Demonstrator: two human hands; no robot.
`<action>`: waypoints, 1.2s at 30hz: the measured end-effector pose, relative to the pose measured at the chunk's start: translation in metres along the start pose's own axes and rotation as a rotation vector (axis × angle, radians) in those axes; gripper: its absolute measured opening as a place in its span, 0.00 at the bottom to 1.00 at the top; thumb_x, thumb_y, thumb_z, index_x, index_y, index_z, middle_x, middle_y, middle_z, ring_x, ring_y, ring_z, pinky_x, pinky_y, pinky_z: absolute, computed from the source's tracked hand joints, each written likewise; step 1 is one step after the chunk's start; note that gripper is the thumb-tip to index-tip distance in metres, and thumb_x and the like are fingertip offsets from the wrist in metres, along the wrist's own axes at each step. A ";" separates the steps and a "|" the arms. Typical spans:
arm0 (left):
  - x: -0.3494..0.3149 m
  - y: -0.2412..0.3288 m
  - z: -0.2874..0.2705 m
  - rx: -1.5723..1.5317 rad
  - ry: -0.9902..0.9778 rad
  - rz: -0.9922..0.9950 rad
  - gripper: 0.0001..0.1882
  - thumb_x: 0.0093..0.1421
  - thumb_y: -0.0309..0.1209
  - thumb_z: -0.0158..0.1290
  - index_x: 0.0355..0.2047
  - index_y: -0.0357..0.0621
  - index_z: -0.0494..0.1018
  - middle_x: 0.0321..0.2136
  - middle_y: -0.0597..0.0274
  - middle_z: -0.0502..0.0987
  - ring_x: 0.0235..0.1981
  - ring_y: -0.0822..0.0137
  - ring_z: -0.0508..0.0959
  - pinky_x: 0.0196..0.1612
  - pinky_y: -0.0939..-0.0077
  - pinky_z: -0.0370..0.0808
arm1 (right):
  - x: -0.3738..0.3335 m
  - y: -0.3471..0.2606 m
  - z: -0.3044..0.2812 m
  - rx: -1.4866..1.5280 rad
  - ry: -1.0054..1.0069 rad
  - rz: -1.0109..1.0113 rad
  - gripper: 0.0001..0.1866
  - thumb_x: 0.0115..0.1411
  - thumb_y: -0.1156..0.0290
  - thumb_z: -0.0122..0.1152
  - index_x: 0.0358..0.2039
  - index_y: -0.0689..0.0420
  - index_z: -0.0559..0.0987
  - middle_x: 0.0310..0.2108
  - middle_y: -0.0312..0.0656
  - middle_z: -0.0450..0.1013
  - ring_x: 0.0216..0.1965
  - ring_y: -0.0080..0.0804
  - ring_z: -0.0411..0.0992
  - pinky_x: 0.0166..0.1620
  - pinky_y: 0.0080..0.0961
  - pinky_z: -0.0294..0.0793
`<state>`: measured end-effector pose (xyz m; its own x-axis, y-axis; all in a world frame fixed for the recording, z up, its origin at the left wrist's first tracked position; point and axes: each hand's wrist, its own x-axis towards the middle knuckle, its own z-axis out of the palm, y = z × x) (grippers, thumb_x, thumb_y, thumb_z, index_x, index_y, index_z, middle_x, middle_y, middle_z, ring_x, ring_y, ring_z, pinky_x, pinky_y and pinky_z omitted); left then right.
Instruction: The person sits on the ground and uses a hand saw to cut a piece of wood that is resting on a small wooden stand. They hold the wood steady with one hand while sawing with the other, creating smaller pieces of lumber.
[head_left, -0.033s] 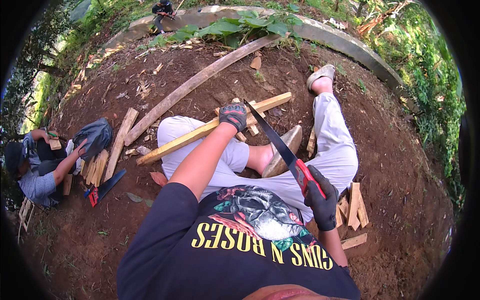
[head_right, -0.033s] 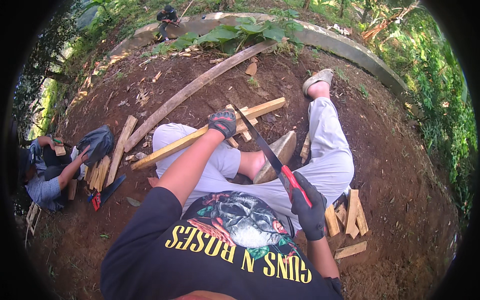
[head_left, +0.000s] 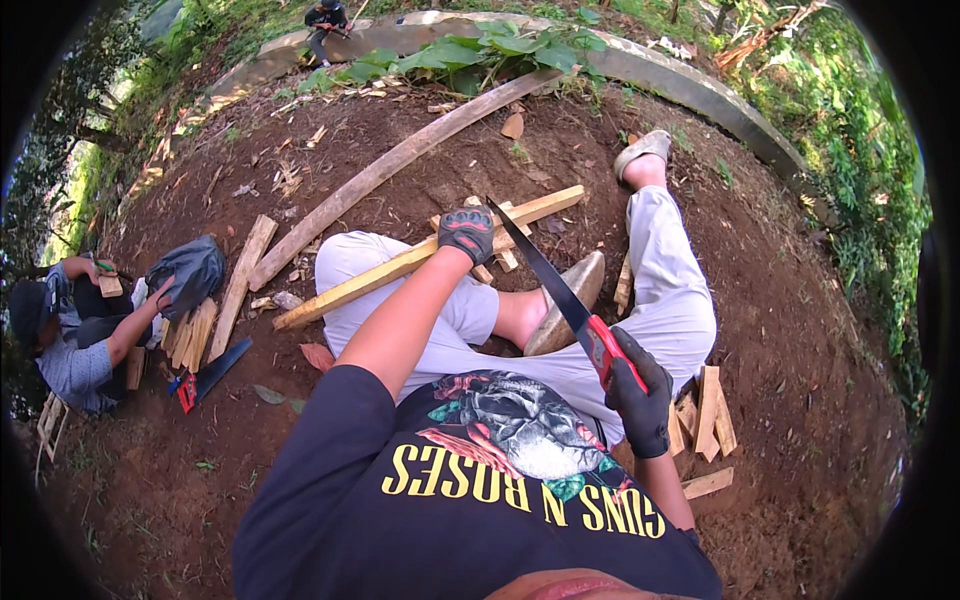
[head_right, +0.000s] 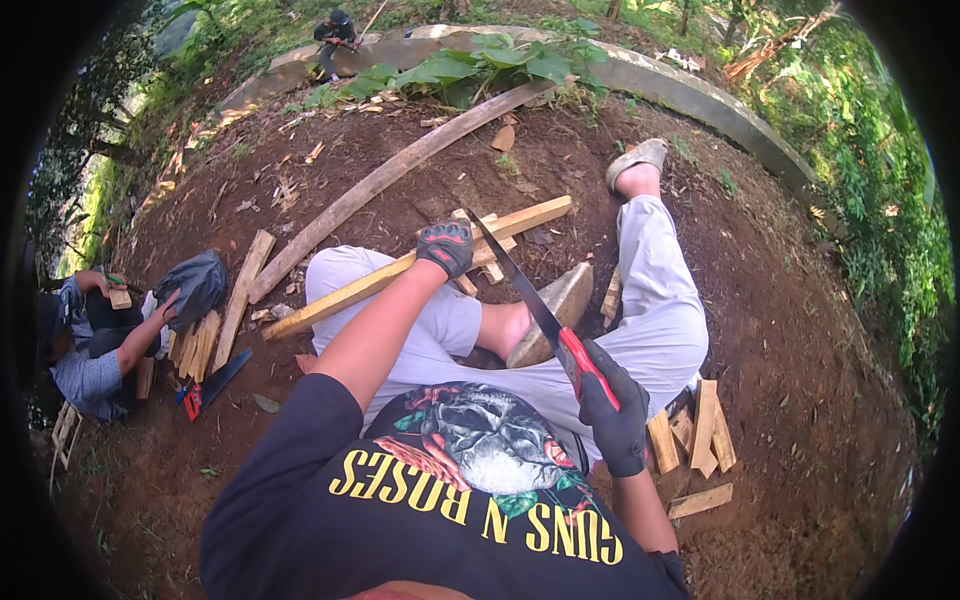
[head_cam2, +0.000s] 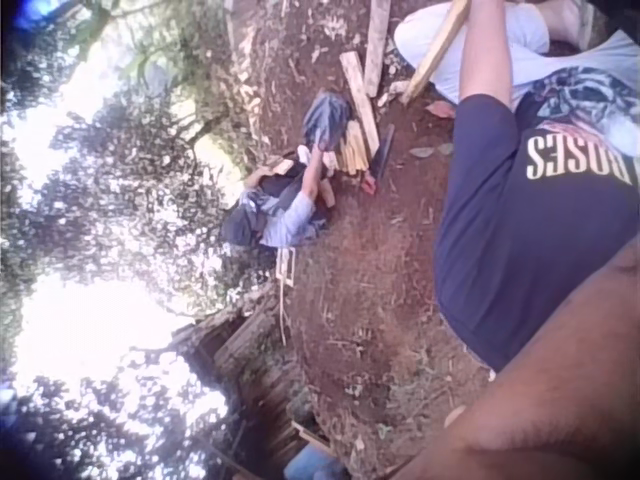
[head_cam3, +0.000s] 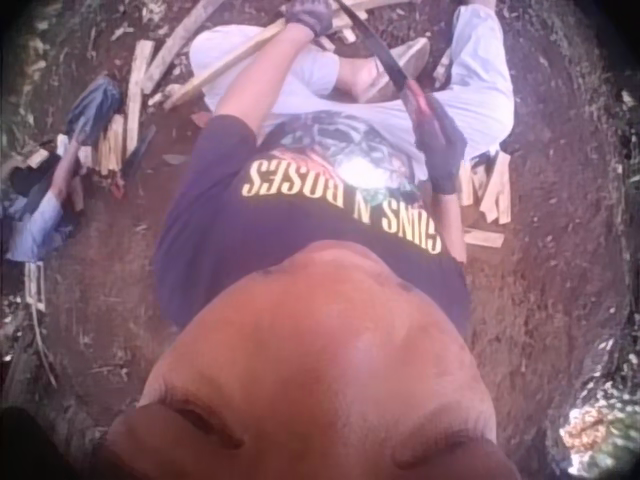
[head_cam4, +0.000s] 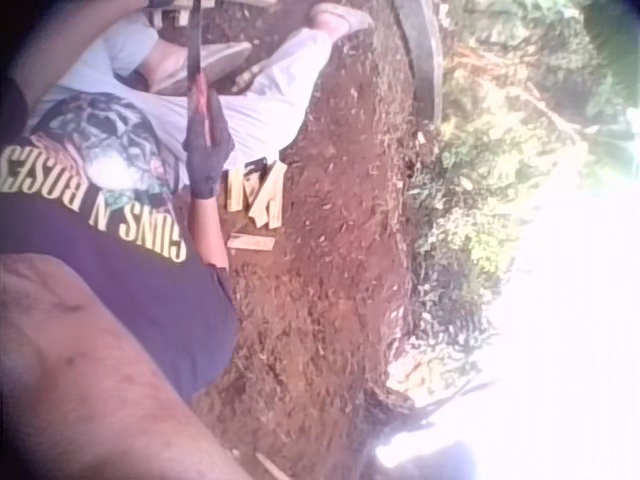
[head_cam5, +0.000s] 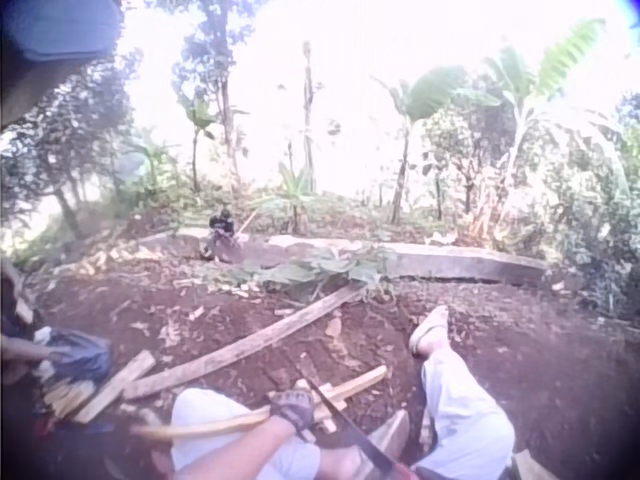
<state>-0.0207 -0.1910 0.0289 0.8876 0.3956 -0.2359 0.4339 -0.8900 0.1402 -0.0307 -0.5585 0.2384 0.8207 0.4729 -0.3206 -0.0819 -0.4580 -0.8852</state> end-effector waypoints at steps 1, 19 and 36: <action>-0.003 0.000 0.001 -0.006 -0.008 0.025 0.15 0.60 0.35 0.55 0.45 0.46 0.83 0.43 0.51 0.86 0.47 0.52 0.86 0.48 0.53 0.82 | 0.006 0.002 0.006 -0.005 -0.007 0.030 0.25 0.69 0.66 0.60 0.63 0.64 0.80 0.35 0.41 0.80 0.24 0.19 0.72 0.31 0.23 0.73; -0.012 0.002 -0.016 -0.034 0.034 -0.017 0.15 0.58 0.34 0.57 0.44 0.46 0.84 0.42 0.51 0.86 0.45 0.53 0.87 0.46 0.56 0.83 | 0.126 0.033 0.111 -0.034 -0.044 0.045 0.24 0.72 0.61 0.61 0.64 0.56 0.80 0.46 0.50 0.85 0.43 0.34 0.84 0.49 0.32 0.80; -0.009 0.006 -0.013 -0.027 0.020 0.033 0.14 0.58 0.34 0.56 0.43 0.44 0.80 0.42 0.48 0.85 0.44 0.48 0.86 0.47 0.51 0.81 | 0.196 0.066 0.149 -0.014 0.087 -0.339 0.22 0.71 0.62 0.63 0.63 0.54 0.82 0.33 0.38 0.80 0.22 0.20 0.72 0.28 0.24 0.74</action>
<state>-0.0239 -0.1973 0.0439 0.9043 0.3710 -0.2112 0.4083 -0.8962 0.1738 0.0405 -0.3839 0.0671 0.8451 0.5341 0.0218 0.2114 -0.2964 -0.9314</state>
